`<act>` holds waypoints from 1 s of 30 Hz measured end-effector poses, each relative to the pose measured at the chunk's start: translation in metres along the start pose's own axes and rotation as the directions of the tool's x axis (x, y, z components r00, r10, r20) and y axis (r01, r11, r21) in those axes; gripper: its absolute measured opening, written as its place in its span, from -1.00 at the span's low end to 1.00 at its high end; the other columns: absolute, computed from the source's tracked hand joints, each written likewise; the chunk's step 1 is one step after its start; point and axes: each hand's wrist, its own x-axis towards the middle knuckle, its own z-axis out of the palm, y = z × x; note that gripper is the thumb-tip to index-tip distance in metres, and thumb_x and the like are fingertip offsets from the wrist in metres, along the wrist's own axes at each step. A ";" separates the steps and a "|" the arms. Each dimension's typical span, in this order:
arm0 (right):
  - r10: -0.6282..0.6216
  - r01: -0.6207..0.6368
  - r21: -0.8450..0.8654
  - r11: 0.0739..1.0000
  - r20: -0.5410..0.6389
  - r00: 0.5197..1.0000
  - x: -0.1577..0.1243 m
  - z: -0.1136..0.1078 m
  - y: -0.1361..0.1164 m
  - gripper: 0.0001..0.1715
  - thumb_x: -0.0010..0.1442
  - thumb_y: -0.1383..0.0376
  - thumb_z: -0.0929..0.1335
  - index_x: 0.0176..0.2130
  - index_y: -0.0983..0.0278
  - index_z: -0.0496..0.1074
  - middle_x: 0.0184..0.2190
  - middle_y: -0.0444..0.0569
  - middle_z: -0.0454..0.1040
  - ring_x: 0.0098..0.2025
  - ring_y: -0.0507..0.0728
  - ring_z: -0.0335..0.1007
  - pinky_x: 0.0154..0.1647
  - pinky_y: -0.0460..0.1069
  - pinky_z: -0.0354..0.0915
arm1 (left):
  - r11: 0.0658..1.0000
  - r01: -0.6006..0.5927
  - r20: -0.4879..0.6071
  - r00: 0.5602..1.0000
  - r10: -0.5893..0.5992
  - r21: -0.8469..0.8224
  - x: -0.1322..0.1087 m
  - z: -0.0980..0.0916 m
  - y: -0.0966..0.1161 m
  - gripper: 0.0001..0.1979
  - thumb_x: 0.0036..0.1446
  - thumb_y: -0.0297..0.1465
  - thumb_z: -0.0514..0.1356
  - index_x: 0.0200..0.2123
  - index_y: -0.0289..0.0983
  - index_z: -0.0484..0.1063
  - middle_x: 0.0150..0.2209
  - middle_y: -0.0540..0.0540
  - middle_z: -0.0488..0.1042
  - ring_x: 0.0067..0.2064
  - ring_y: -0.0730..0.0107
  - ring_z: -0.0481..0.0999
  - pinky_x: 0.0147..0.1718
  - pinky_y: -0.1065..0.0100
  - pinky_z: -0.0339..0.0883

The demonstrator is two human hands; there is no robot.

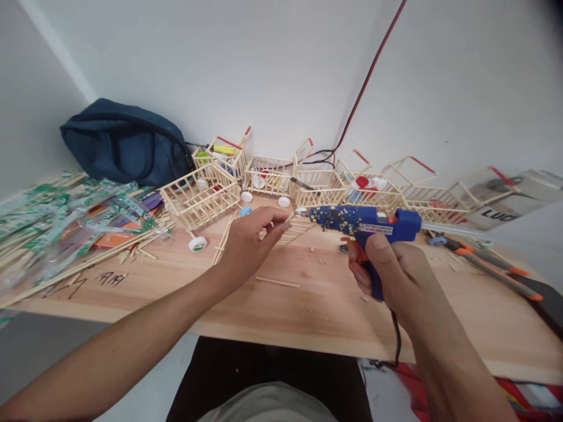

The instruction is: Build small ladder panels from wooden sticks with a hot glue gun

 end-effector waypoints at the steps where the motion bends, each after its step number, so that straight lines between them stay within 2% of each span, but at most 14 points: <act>1: 0.003 -0.003 0.000 1.000 0.000 1.000 0.000 0.000 0.000 -0.36 0.23 -0.22 0.19 -0.50 0.25 0.31 -0.69 -0.14 0.25 -0.64 0.01 0.14 -0.62 -0.07 0.06 | 1.000 -0.003 -0.001 1.000 0.003 0.002 0.000 0.000 0.000 -0.95 0.19 -0.47 0.22 -0.29 -0.25 0.50 -0.38 0.02 0.57 -0.41 0.51 0.47 -0.38 0.43 0.31; 12: 0.008 -0.008 0.039 0.999 0.007 1.000 0.000 -0.002 0.002 -0.38 0.19 -0.21 0.25 -0.52 0.24 0.32 -0.71 -0.13 0.24 -0.65 0.03 0.15 -0.64 -0.06 0.07 | 1.000 0.025 0.010 1.000 -0.025 -0.002 -0.001 0.000 -0.001 -0.93 0.21 -0.44 0.20 -0.26 -0.24 0.51 -0.36 0.00 0.58 -0.39 0.48 0.48 -0.35 0.41 0.33; 30: 0.010 -0.010 0.038 0.999 0.004 1.000 -0.001 -0.001 0.002 -0.40 0.20 -0.20 0.25 -0.51 0.23 0.30 -0.70 -0.16 0.23 -0.64 0.04 0.15 -0.60 -0.04 0.08 | 1.000 0.001 0.009 1.000 -0.001 0.009 0.000 -0.001 0.000 -0.95 0.20 -0.46 0.22 -0.28 -0.25 0.50 -0.38 0.02 0.56 -0.40 0.51 0.47 -0.36 0.44 0.31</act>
